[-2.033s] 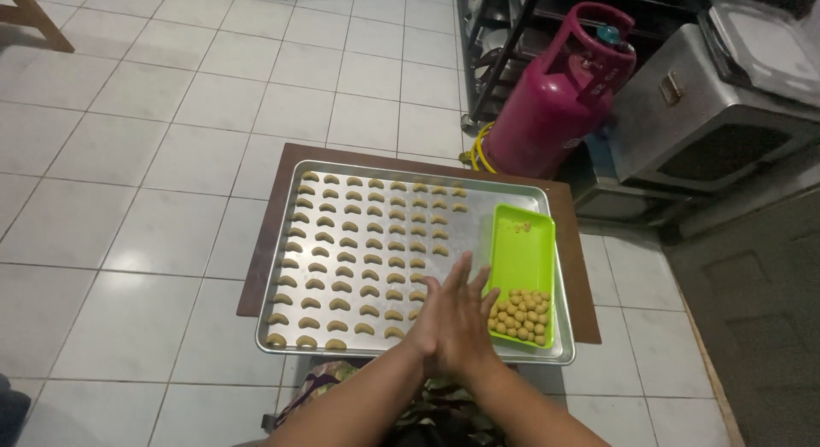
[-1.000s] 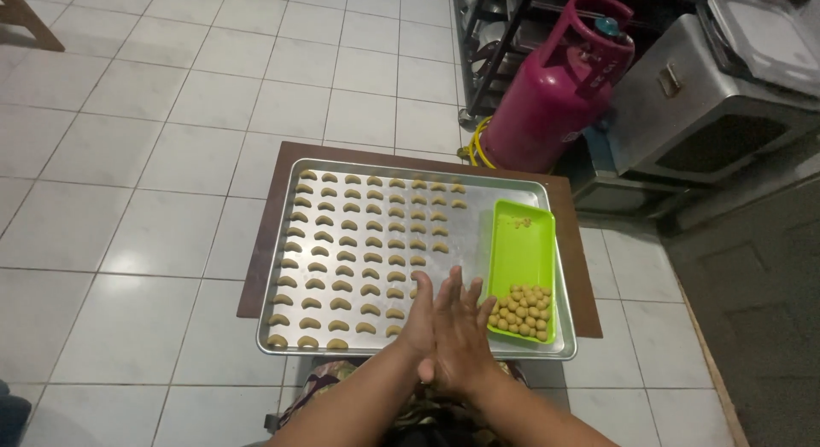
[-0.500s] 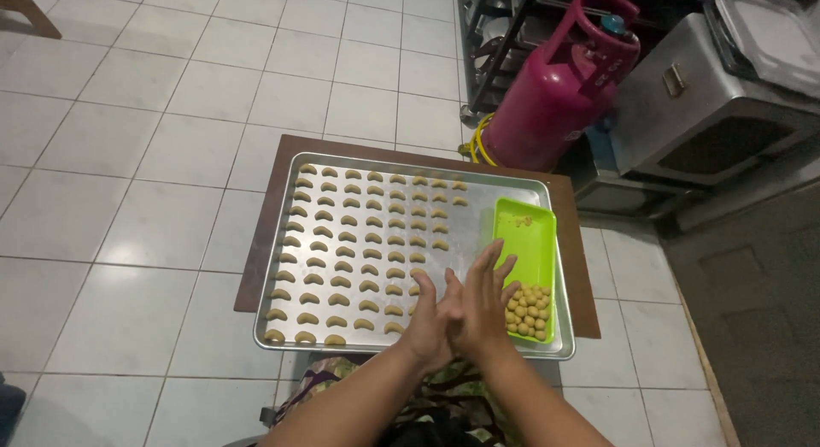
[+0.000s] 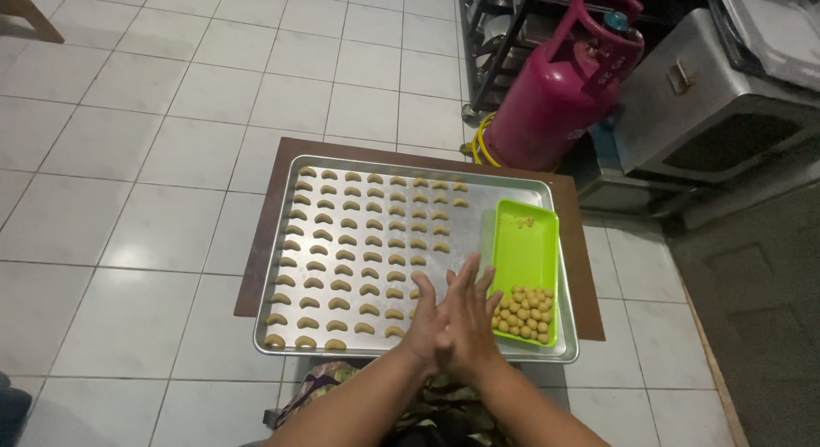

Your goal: Shaping small dough balls into crescent-shaped pastries and arranging them in rows on a baking tray.

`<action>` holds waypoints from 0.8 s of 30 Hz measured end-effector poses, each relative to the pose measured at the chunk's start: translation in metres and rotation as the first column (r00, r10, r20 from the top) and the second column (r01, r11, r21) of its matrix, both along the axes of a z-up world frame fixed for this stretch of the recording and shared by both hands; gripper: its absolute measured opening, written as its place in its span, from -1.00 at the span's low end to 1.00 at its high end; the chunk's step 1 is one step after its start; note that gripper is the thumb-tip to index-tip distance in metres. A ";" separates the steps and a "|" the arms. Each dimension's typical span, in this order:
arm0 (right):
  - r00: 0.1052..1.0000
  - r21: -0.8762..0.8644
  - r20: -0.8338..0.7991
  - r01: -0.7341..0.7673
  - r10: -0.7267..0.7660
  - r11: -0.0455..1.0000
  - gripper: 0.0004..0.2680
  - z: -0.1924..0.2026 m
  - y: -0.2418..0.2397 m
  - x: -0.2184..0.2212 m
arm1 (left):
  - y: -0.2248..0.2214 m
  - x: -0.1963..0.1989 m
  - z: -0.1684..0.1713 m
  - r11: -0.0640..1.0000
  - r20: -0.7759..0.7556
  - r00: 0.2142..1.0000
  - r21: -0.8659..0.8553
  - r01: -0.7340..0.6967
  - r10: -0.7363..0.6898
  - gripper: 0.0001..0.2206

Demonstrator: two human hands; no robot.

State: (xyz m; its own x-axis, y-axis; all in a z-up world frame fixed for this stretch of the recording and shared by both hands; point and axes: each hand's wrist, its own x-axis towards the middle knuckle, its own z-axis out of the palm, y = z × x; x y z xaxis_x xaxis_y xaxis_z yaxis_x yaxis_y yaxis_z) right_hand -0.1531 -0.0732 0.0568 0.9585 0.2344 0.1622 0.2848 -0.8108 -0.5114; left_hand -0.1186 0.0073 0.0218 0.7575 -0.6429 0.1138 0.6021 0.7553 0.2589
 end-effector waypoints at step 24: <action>0.952 0.417 -0.303 0.176 -0.046 0.891 0.05 0.019 -0.041 0.031 | -0.002 0.026 -0.025 0.982 -0.384 0.909 0.022 0.188 -0.165 0.14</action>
